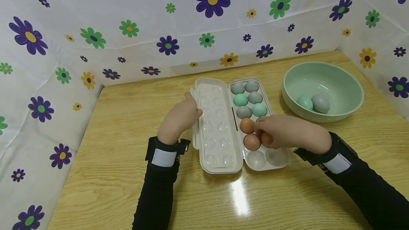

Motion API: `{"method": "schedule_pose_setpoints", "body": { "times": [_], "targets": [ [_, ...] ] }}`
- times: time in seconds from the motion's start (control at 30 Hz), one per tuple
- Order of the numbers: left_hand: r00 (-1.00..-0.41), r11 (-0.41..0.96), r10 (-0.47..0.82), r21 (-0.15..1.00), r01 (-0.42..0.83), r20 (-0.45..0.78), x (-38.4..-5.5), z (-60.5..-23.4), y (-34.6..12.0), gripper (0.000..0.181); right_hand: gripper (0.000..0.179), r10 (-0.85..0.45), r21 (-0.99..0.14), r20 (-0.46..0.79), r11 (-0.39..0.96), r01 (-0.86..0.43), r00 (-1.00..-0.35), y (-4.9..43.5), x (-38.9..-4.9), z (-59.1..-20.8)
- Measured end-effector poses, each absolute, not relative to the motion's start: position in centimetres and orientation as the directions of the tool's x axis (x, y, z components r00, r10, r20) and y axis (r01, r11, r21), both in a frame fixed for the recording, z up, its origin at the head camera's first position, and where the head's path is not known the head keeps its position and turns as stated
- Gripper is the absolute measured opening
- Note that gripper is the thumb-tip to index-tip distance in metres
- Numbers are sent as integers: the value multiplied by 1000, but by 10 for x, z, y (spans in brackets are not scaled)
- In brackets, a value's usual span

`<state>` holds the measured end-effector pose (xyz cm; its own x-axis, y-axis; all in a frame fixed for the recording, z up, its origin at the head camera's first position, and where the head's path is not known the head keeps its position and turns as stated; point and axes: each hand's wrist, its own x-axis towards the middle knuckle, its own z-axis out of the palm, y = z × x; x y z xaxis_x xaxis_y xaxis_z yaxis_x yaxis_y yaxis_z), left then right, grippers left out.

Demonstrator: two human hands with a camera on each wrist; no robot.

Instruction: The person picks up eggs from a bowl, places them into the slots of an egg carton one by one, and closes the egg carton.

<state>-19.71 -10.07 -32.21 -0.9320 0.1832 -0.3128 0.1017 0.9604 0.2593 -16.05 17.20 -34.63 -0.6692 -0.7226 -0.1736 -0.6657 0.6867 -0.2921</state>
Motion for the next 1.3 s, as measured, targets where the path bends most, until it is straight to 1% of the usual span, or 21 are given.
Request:
{"method": "schedule_pose_setpoints", "body": {
  "times": [0.23,0.57,1.1,1.3],
  "targets": [
    [-933,959,176,268,91,-314,-197,-321,-100,74,19,-726,-298,-164,682,-668,-668,173,-160,-345],
    [-930,957,164,283,69,-329,-195,-320,-100,74,18,-711,-304,-195,699,-647,-676,172,-160,-346],
    [-934,956,174,280,84,-313,-195,-319,-99,74,18,-716,-298,-174,693,-657,-676,175,-162,-347],
    [-933,959,179,267,95,-311,-195,-320,-100,74,16,-726,-320,-166,680,-660,-667,174,-161,-348]
  ]
}}
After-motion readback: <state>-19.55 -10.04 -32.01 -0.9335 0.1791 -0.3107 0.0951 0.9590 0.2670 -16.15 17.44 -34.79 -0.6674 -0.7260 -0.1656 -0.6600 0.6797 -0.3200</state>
